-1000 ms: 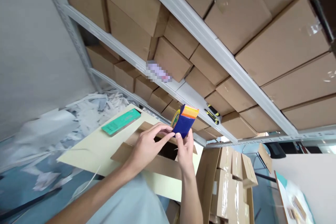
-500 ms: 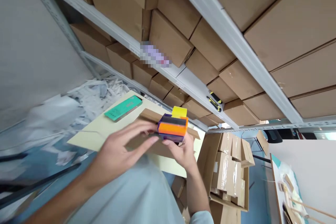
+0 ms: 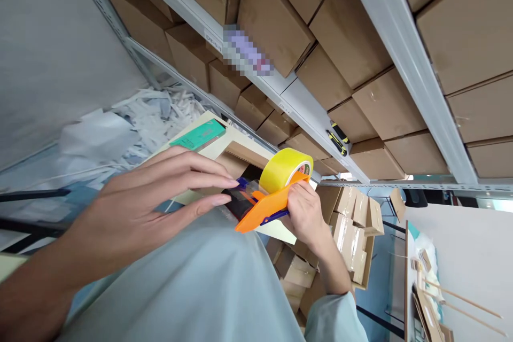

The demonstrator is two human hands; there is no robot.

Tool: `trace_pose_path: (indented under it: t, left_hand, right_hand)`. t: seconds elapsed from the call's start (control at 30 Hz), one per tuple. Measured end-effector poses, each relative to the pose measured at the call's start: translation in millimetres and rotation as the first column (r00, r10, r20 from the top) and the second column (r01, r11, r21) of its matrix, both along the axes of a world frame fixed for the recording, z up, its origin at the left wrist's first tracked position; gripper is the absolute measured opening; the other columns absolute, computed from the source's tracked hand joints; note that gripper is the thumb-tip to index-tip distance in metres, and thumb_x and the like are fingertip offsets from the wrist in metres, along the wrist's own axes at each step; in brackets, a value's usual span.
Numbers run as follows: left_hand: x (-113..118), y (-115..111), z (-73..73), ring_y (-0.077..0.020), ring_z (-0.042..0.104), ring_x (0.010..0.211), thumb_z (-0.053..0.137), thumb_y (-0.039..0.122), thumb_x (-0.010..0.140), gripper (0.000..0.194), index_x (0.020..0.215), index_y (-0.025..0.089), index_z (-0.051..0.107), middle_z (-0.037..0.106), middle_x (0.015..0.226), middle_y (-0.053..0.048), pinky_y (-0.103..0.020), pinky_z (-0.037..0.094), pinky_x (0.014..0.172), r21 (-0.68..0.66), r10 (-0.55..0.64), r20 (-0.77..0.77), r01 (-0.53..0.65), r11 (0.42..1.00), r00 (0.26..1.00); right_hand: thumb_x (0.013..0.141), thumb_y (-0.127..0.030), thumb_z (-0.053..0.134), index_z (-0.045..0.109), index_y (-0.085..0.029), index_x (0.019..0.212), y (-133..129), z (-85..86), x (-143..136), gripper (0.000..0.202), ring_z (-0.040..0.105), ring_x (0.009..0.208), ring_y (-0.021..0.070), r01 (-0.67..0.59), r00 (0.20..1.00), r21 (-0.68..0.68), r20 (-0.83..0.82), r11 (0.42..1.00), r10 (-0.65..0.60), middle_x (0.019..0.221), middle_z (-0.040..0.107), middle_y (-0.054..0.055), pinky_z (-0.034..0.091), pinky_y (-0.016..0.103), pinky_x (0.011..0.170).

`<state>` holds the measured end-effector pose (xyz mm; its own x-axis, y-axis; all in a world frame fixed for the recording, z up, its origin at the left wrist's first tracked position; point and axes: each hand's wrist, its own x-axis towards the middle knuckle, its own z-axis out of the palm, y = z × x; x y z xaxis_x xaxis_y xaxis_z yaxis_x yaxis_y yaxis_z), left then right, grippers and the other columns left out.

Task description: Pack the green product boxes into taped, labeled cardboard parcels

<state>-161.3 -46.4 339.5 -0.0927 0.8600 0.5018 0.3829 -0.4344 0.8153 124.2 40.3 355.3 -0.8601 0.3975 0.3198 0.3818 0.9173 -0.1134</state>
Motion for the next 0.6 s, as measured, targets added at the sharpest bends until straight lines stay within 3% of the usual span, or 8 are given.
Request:
trace_pose_path:
  t: [0.13,0.37,0.47,0.6]
  left_hand:
    - [1.5,-3.9,-5.6,-0.0195,0.072,0.095,0.061,0.023,0.109,0.023,0.100,0.032,0.081,0.080,0.097,0.001,-0.034,0.061,0.093,0.013,-0.054,-0.027,0.054,0.998,0.998]
    - [18.5,-26.6,-26.3,-0.0171,0.075,0.091,0.063,0.008,0.103,0.025,0.103,0.029,0.076,0.080,0.102,0.000,-0.030,0.062,0.092,0.090,0.038,-0.044,-0.034,0.995,0.998]
    - [27.5,-34.8,-35.0,-0.0160,0.077,0.090,0.065,0.011,0.103,0.020,0.102,0.028,0.075,0.081,0.105,0.000,-0.028,0.063,0.091,0.021,0.062,0.012,-0.063,0.998,0.998]
    - [36.8,-39.1,-42.5,-0.0157,0.076,0.080,0.060,0.020,0.107,0.020,0.097,0.028,0.075,0.081,0.092,0.002,-0.027,0.063,0.085,-0.128,0.042,0.097,-0.029,0.991,0.994]
  right_hand:
    - [0.105,-0.011,0.057,0.060,-0.025,0.098,-5.5,9.7,0.5,0.016,0.067,0.075,0.0205,-0.003,0.997,0.054,0.071,0.999,-0.001,0.084,0.071,0.003,0.058,0.037,0.080]
    - [0.096,0.000,0.054,0.056,-0.024,0.105,-24.0,15.6,5.7,0.025,0.071,0.080,0.0207,-0.039,0.991,-0.042,0.124,0.998,0.044,0.088,0.074,0.005,0.061,0.037,0.085]
    - [0.095,0.001,0.053,0.058,-0.023,0.108,-28.9,14.3,9.3,0.027,0.071,0.081,0.0211,-0.036,0.985,-0.065,0.166,0.997,0.046,0.090,0.075,0.006,0.062,0.037,0.086]
    - [0.101,-0.004,0.053,0.058,-0.023,0.108,-33.9,12.7,10.5,0.021,0.071,0.085,0.0217,-0.025,0.973,-0.136,0.223,0.990,0.055,0.092,0.075,0.007,0.062,0.038,0.088]
